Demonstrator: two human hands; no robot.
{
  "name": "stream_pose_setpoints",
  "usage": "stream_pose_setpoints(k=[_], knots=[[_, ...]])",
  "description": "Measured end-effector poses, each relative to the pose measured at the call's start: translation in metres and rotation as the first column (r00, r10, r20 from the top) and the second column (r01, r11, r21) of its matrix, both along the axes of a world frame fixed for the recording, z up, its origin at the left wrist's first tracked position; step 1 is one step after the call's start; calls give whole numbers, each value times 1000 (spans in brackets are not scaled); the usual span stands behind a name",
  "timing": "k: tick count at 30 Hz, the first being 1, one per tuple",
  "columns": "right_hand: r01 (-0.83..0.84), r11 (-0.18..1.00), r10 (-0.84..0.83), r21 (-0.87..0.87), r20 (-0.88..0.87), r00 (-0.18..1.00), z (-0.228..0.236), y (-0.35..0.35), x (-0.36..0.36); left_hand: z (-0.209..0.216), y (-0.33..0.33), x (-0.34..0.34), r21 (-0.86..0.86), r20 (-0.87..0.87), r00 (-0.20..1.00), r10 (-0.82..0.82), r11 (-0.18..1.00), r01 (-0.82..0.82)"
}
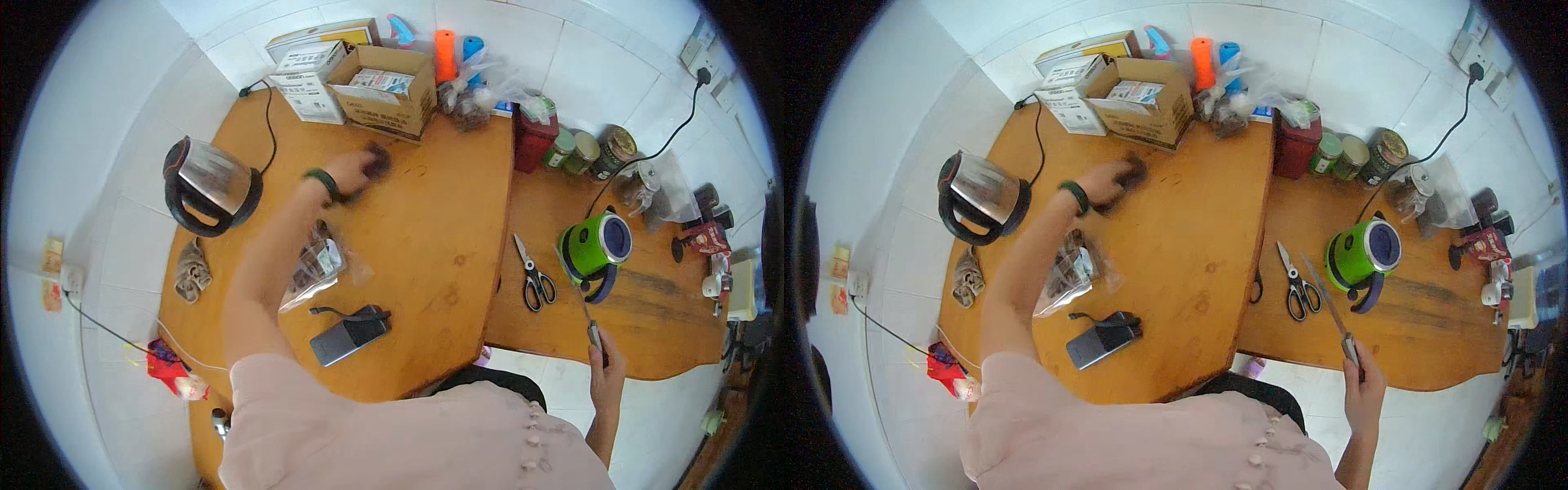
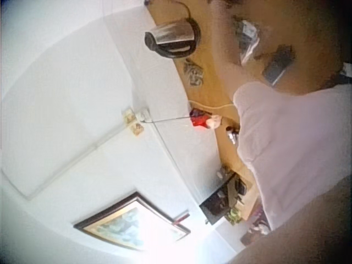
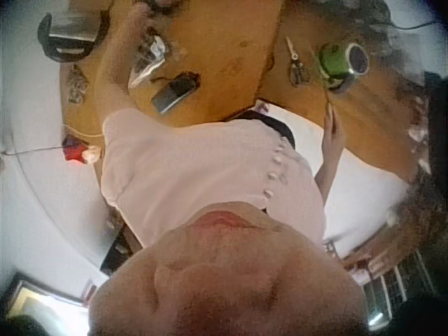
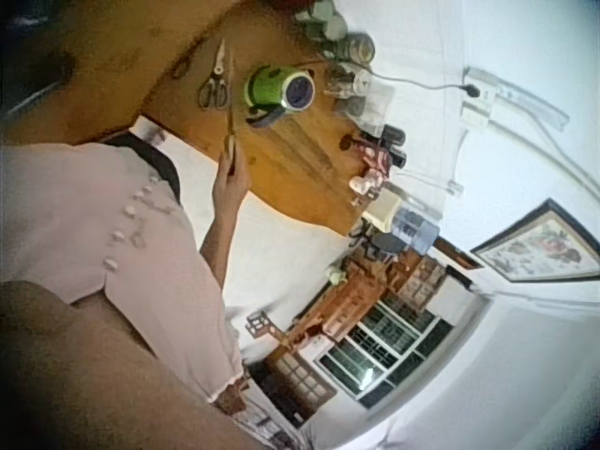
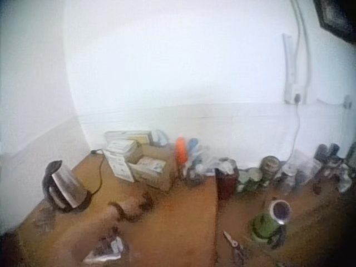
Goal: The person walks to a wooden table and uses a cloth to wipe the surface. They move a cardboard box and other items aside to reach different areas, then continue wiping the table with the cloth.
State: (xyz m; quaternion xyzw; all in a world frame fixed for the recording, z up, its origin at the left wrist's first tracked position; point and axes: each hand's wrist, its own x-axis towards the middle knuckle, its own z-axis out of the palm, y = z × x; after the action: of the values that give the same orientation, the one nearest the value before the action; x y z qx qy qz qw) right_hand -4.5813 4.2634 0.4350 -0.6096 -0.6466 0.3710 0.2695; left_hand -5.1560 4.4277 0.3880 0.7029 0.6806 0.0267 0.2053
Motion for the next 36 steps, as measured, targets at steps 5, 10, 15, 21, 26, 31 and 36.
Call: stream_pose_setpoints(k=[5, 10, 15, 21, 26, 31, 36], knots=[[-69, 995, 70, 78, -4, 998, -2, 11, -4, 33, -81, 119, -106, 214, 863, -458, 867, 486], [-63, 998, 61, 31, 58, 996, 3, 14, -14, 52, -52, 47, 379, -230, 972, -49, 916, 135], [-76, 997, 75, 14, 68, 995, 1, 6, -26, 17, -2, -87, 174, -486, 769, 414, 909, -380], [-11, 1000, 13, -24, 82, 997, 0, 9, -39, -36, 23, -133, 121, -481, 779, 403, 910, -396], [-15, 994, 25, -108, 95, 995, 2, 20, -51, -41, 33, -148, 205, -384, 816, 432, 902, -381], [-35, 998, 42, -60, 111, 993, -5, 25, -60, -48, 10, -155, 263, -321, 877, 358, 923, -281], [-38, 990, 48, -135, 77, 996, -7, 29, -66, -45, 10, -153, 270, -310, 884, 351, 924, -272]])
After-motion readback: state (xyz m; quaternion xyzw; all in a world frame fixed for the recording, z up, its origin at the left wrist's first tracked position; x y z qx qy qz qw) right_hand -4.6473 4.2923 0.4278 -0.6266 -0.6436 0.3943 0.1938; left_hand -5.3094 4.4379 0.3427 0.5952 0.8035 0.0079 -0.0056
